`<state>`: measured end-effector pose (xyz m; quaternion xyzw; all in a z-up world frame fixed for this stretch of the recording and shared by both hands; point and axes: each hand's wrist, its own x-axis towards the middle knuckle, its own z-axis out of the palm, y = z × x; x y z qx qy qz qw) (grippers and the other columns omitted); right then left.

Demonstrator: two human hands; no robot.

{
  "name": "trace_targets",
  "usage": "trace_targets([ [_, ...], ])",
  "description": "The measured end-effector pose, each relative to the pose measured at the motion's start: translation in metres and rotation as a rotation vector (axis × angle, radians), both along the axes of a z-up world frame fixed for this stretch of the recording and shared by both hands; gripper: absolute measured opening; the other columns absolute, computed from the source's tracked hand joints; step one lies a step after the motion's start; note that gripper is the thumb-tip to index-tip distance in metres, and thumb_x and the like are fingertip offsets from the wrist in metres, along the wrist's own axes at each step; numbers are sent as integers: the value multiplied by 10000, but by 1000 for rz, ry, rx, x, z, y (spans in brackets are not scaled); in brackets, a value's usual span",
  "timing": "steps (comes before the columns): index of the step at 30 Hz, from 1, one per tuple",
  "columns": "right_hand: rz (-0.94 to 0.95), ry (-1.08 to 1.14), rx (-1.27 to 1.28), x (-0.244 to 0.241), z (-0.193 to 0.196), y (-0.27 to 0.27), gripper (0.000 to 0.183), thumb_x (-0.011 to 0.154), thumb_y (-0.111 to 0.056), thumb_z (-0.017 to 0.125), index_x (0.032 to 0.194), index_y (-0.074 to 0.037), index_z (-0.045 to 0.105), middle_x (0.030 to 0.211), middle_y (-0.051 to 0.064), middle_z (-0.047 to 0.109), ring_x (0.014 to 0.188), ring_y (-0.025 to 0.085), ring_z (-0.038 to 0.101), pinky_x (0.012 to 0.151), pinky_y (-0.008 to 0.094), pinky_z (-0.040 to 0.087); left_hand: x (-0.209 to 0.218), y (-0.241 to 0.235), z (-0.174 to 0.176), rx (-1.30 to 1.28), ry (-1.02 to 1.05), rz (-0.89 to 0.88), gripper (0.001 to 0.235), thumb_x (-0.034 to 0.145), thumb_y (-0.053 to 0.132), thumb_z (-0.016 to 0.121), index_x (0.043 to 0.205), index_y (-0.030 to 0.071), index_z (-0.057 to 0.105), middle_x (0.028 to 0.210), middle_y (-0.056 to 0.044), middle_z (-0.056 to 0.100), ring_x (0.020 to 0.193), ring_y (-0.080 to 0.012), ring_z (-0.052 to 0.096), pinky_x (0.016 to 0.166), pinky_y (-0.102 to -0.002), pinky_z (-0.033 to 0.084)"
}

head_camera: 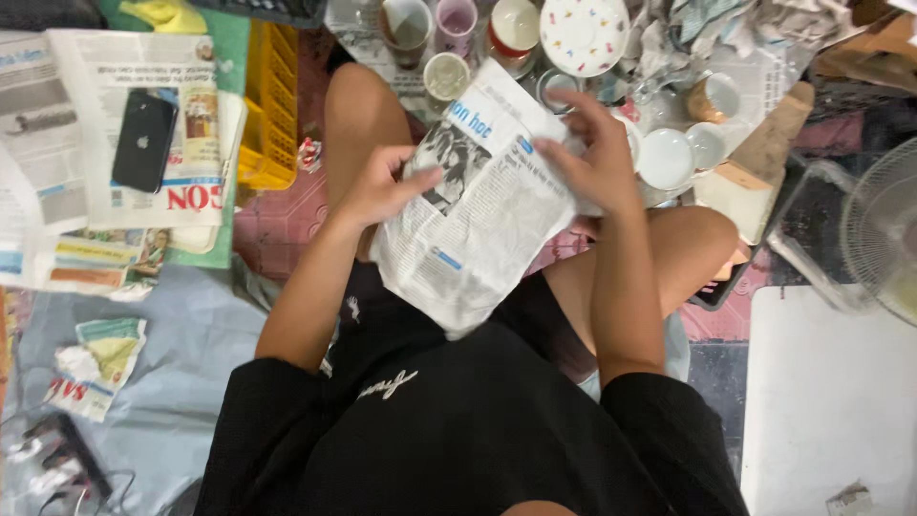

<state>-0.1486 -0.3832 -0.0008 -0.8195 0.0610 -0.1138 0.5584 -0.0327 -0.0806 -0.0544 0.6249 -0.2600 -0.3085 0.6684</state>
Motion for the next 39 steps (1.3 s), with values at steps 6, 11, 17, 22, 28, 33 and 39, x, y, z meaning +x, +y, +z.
trace_targets([
  [6, -106, -301, 139, 8, -28, 26, 915, 981, -268, 778, 1624, -17, 179, 1555, 153, 451, 1397, 222, 478, 1192, 376, 397, -17, 5, 22, 121, -498, 440, 180, 962, 156, 783, 985, -16, 736, 797, -47, 716, 722, -50, 610, 636, -274, 496],
  [11, 46, 209, 629, -11, -88, 83, 725, 901, -252, 771, 1490, 1, 431, 1435, 152, 572, 1325, 232, 550, 1135, 395, 417, -45, 25, 15, 220, -681, 735, 258, 909, 143, 867, 853, -32, 686, 741, -90, 665, 658, -85, 573, 622, -294, 457],
  [17, 173, 35, 516, -7, -80, 97, 315, 982, -114, 702, 1251, 37, 640, 1166, 89, 722, 1055, 152, 673, 936, 312, 545, -38, 58, 0, -227, -168, 685, 205, 985, 105, 753, 1140, -26, 724, 1030, -19, 756, 881, -70, 664, 800, -244, 542],
  [22, 105, -20, 442, 8, -95, 85, 253, 1049, -108, 655, 1262, 28, 660, 1150, 76, 727, 1008, 95, 663, 900, 264, 536, -36, 74, -8, -129, -111, 511, 203, 993, 93, 745, 1164, -13, 722, 1066, -24, 743, 918, -56, 663, 812, -242, 555],
  [28, 1, 3, 500, 2, -115, 68, 203, 1012, -79, 694, 1182, 32, 682, 1046, 83, 764, 919, 96, 696, 820, 259, 556, -35, 77, -31, -92, -102, 367, 199, 975, 4, 735, 1164, -45, 694, 1059, -71, 757, 886, -100, 684, 741, -241, 530],
  [33, 24, -25, 520, 3, -126, 65, 207, 996, -56, 700, 1185, 25, 677, 1056, 81, 753, 930, 104, 686, 819, 260, 548, -14, 76, -55, -164, -145, 390, 146, 1009, -5, 706, 1149, -28, 671, 1063, -66, 756, 947, -132, 714, 819, -259, 571],
  [39, 47, -127, 535, 11, -158, 61, 288, 865, 135, 565, 1109, 36, 682, 1202, 120, 707, 1124, 202, 682, 990, 320, 528, -7, 80, -42, -162, -305, 375, 177, 941, -105, 618, 1049, -10, 719, 1177, -111, 719, 1081, -189, 703, 922, -297, 572],
])
